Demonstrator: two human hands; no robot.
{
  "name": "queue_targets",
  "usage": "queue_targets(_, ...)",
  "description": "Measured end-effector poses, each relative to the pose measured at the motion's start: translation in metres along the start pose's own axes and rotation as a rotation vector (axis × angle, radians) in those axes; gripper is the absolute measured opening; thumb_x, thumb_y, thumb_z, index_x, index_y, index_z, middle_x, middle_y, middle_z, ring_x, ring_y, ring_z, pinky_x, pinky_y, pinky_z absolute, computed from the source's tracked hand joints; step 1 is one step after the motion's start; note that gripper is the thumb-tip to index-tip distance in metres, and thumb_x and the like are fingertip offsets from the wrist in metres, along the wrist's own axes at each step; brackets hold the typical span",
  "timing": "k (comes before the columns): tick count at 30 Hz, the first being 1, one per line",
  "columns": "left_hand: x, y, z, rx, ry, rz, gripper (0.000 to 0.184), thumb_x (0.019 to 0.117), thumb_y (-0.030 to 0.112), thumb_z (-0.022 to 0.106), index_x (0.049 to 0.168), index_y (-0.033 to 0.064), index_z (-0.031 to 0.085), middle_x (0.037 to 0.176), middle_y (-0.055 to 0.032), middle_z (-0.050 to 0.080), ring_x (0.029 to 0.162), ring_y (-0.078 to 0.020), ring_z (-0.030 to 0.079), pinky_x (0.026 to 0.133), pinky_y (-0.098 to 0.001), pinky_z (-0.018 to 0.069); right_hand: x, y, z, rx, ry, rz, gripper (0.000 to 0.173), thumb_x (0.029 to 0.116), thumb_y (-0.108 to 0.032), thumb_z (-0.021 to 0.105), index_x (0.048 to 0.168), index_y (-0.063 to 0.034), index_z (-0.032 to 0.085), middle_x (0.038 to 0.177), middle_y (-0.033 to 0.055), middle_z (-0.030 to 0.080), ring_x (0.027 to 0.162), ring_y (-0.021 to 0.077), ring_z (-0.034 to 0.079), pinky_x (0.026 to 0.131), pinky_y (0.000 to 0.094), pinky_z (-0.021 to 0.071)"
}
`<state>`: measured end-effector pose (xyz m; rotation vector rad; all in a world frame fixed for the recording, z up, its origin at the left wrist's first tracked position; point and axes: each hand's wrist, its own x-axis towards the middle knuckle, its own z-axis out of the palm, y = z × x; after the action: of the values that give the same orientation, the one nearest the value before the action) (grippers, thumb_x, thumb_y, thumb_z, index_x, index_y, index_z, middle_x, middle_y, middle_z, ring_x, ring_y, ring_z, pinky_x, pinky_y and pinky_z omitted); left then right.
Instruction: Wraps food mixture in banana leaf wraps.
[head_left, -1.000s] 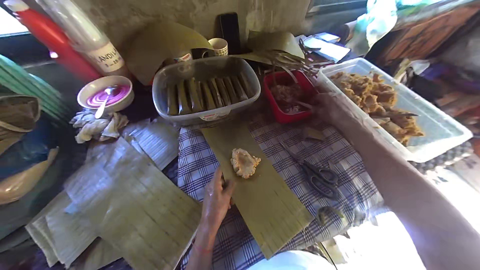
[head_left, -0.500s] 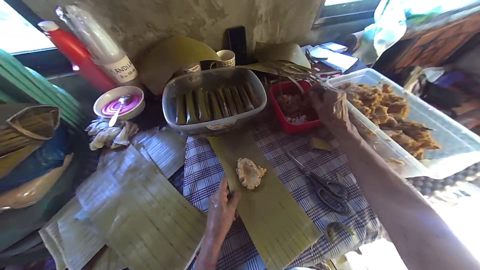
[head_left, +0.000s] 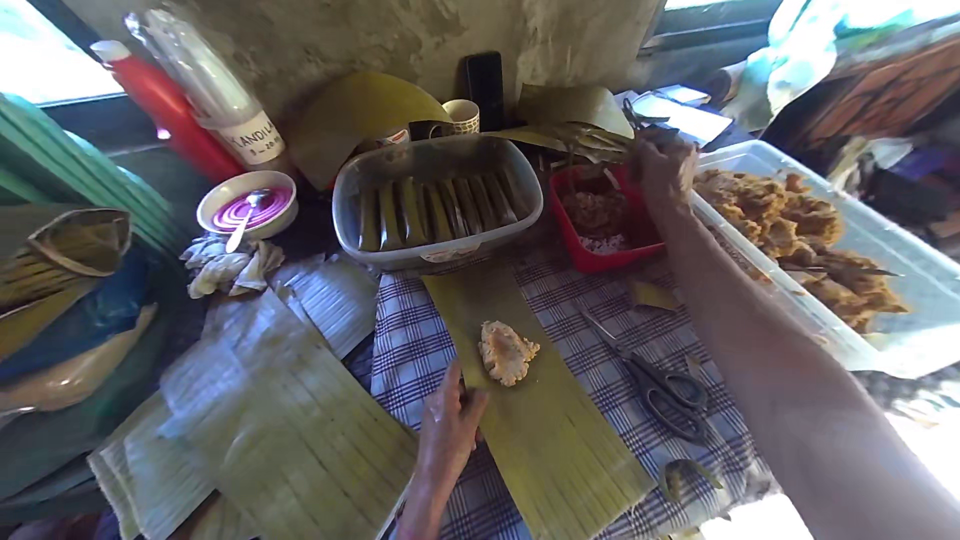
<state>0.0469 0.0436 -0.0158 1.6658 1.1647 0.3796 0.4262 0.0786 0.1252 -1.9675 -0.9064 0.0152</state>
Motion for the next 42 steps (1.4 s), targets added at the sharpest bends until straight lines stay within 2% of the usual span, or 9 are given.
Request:
queue_targets(1, 0.0, -0.001, 0.0, 0.004, -0.004, -0.003, 0.057, 0.0983, 0.016, 0.067, 0.151, 0.0161, 0.047, 0.091, -0.0047, 0.073, 0.058, -0.0148, 0.067, 0.049, -0.0315, 0.0569, 0.019, 0.015, 0.022, 0.252, 0.089, 0.003, 0.024, 0.1046, -0.015, 0.051, 0.111, 0.0045, 0.065, 0.081, 0.0077, 0.068, 0.062, 0.0117, 0.064, 0.06, 0.0287, 0.0554)
queue_targets(3, 0.0, -0.001, 0.0, -0.016, -0.011, -0.009, 0.058, 0.0978, 0.016, 0.068, 0.152, 0.0169, 0.046, 0.091, -0.0051, 0.073, 0.058, -0.0151, 0.067, 0.048, -0.0316, 0.0564, 0.041, 0.018, 0.039, 0.504, 0.043, 0.089, 0.018, 0.104, -0.014, 0.052, 0.105, 0.0004, 0.062, 0.068, 0.0005, 0.066, 0.052, 0.0081, 0.061, 0.052, 0.0275, 0.0557)
queue_targets(8, -0.001, -0.001, 0.001, -0.055, -0.005, -0.019, 0.061, 0.0971, 0.014, 0.068, 0.154, 0.0165, 0.044, 0.089, -0.0049, 0.073, 0.055, -0.0149, 0.066, 0.046, -0.0306, 0.0556, 0.072, 0.015, 0.053, 0.561, 0.162, 0.181, 0.025, 0.1051, -0.016, 0.051, 0.114, 0.0026, 0.064, 0.08, 0.0058, 0.069, 0.066, 0.0142, 0.068, 0.068, 0.0349, 0.0604)
queue_targets(11, -0.002, -0.002, 0.001, -0.056, -0.009, -0.029, 0.062, 0.0976, 0.015, 0.067, 0.155, 0.015, 0.043, 0.088, -0.005, 0.073, 0.056, -0.0147, 0.066, 0.047, -0.0304, 0.0559, 0.093, 0.014, 0.041, 0.778, 0.35, 0.22, 0.026, 0.1113, -0.016, 0.041, 0.123, 0.0047, 0.052, 0.084, 0.0073, 0.064, 0.07, 0.0146, 0.068, 0.069, 0.032, 0.0612)
queue_targets(14, -0.002, -0.001, 0.001, -0.063, -0.001, -0.017, 0.062, 0.098, 0.016, 0.067, 0.155, 0.0145, 0.043, 0.088, -0.0052, 0.073, 0.056, -0.0147, 0.066, 0.047, -0.0307, 0.0563, 0.104, 0.025, 0.02, 0.649, 0.309, 0.281, 0.033, 0.1119, -0.021, 0.038, 0.13, 0.0039, 0.05, 0.09, 0.0086, 0.065, 0.07, 0.0145, 0.069, 0.069, 0.032, 0.0608)
queue_targets(21, -0.001, -0.003, 0.001, -0.03, 0.004, 0.006, 0.055, 0.0986, 0.016, 0.066, 0.151, 0.0153, 0.047, 0.088, -0.0047, 0.072, 0.056, -0.0149, 0.067, 0.046, -0.0312, 0.0562, 0.061, 0.029, -0.003, 0.357, 0.121, 0.235, 0.025, 0.1079, -0.022, 0.045, 0.108, -0.0019, 0.06, 0.075, 0.0012, 0.066, 0.059, 0.0103, 0.066, 0.059, 0.0301, 0.0586)
queue_targets(29, -0.001, -0.004, 0.001, -0.001, 0.011, 0.027, 0.057, 0.0987, 0.018, 0.066, 0.152, 0.0156, 0.046, 0.087, -0.0048, 0.072, 0.058, -0.0154, 0.068, 0.048, -0.033, 0.0572, 0.038, 0.022, 0.003, 0.453, 0.076, 0.185, 0.025, 0.1082, -0.02, 0.049, 0.109, 0.0017, 0.06, 0.073, 0.004, 0.07, 0.059, 0.0133, 0.07, 0.058, 0.0305, 0.0621)
queue_targets(38, 0.0, -0.004, 0.0, -0.02, 0.019, 0.049, 0.052, 0.0988, 0.016, 0.066, 0.148, 0.0167, 0.05, 0.09, -0.0034, 0.073, 0.061, -0.014, 0.068, 0.048, -0.0315, 0.0567, 0.001, 0.031, 0.003, 0.093, 0.006, 0.03, 0.034, 0.1089, -0.026, 0.046, 0.11, 0.0033, 0.063, 0.077, 0.0049, 0.065, 0.056, 0.0099, 0.061, 0.058, 0.0312, 0.0564)
queue_targets(42, -0.001, -0.004, 0.0, -0.033, 0.019, 0.044, 0.054, 0.0987, 0.016, 0.066, 0.15, 0.0167, 0.048, 0.091, -0.004, 0.074, 0.06, -0.0151, 0.068, 0.047, -0.0321, 0.0566, -0.014, 0.038, 0.012, 0.032, 0.016, -0.066, 0.038, 0.1095, -0.028, 0.043, 0.115, 0.003, 0.063, 0.088, 0.0114, 0.066, 0.07, 0.0161, 0.064, 0.07, 0.038, 0.0563)
